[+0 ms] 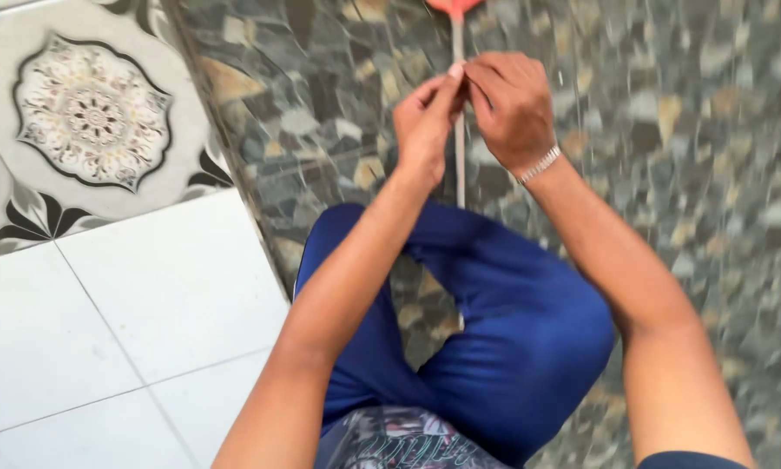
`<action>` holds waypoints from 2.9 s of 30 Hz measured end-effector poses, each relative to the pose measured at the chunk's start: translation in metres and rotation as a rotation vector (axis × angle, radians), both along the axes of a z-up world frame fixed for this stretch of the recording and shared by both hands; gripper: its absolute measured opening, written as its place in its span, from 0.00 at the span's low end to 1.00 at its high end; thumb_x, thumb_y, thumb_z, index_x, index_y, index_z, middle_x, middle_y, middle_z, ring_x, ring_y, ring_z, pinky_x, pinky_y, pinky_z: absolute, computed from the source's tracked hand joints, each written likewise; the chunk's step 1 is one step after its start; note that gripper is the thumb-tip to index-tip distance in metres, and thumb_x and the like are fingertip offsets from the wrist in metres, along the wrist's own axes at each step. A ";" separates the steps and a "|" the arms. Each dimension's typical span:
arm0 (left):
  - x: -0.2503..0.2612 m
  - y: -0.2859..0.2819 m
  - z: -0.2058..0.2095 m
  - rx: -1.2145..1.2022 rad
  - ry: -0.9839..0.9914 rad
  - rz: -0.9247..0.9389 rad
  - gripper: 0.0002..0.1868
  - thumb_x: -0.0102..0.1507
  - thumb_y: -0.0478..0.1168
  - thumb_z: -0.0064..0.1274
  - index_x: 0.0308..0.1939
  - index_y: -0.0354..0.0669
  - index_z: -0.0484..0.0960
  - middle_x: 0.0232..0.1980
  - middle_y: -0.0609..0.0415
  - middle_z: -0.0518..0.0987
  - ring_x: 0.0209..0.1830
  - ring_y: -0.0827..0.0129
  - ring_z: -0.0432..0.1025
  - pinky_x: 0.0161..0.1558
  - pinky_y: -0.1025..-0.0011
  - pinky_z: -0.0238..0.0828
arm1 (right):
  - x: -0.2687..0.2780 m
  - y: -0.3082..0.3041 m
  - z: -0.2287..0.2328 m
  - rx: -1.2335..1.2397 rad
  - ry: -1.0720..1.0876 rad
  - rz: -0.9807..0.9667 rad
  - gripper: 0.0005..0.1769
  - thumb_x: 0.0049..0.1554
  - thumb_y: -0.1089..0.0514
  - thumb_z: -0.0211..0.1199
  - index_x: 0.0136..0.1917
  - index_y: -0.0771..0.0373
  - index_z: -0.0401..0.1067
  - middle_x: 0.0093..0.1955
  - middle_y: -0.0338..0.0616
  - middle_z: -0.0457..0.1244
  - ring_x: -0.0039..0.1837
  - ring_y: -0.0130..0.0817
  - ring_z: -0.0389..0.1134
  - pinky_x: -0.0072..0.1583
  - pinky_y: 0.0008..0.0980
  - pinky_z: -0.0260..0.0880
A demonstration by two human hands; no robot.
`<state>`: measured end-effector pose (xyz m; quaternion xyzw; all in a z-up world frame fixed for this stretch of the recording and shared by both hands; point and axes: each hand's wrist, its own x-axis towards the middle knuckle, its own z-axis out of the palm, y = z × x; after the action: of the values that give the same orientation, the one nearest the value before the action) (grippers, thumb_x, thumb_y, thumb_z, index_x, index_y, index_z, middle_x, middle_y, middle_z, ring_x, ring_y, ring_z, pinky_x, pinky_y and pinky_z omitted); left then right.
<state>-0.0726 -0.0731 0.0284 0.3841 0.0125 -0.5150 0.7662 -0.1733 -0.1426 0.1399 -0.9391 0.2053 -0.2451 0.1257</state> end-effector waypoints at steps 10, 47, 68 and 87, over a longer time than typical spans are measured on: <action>-0.043 0.029 -0.046 0.120 0.120 -0.162 0.10 0.65 0.39 0.60 0.47 0.38 0.83 0.44 0.51 0.85 0.44 0.67 0.81 0.47 0.70 0.76 | -0.092 0.061 -0.095 0.904 -0.282 -0.033 0.34 0.58 0.67 0.58 0.78 0.60 0.64 0.82 0.54 0.47 0.69 0.47 0.60 0.68 0.32 0.65; -0.107 0.192 0.439 0.357 0.131 -0.338 0.08 0.64 0.38 0.60 0.42 0.35 0.83 0.41 0.49 0.84 0.43 0.62 0.81 0.51 0.66 0.79 | -0.301 0.265 0.404 1.562 -0.170 -0.930 0.09 0.67 0.53 0.55 0.50 0.61 0.64 0.29 0.37 0.58 0.27 0.23 0.55 0.28 0.27 0.53; -0.146 -0.134 0.507 0.251 -0.087 -0.651 0.08 0.65 0.41 0.59 0.42 0.40 0.85 0.40 0.52 0.86 0.40 0.68 0.80 0.41 0.71 0.76 | -0.239 -0.079 0.503 1.903 -0.409 -0.696 0.22 0.63 0.59 0.56 0.70 0.55 0.67 0.40 0.43 0.62 0.30 0.19 0.54 0.30 0.22 0.55; -0.069 -0.515 0.526 0.045 -0.023 -0.777 0.09 0.66 0.39 0.59 0.45 0.36 0.84 0.42 0.51 0.85 0.42 0.66 0.80 0.47 0.68 0.78 | -0.180 -0.419 0.505 1.836 -0.568 -0.880 0.26 0.60 0.56 0.60 0.71 0.54 0.63 0.38 0.44 0.62 0.28 0.21 0.54 0.27 0.23 0.52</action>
<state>-0.1416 -0.5877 0.5547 0.3826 -0.1312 -0.7621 0.5056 -0.3528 -0.5613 0.6446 -0.2347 0.5975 -0.2305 0.7313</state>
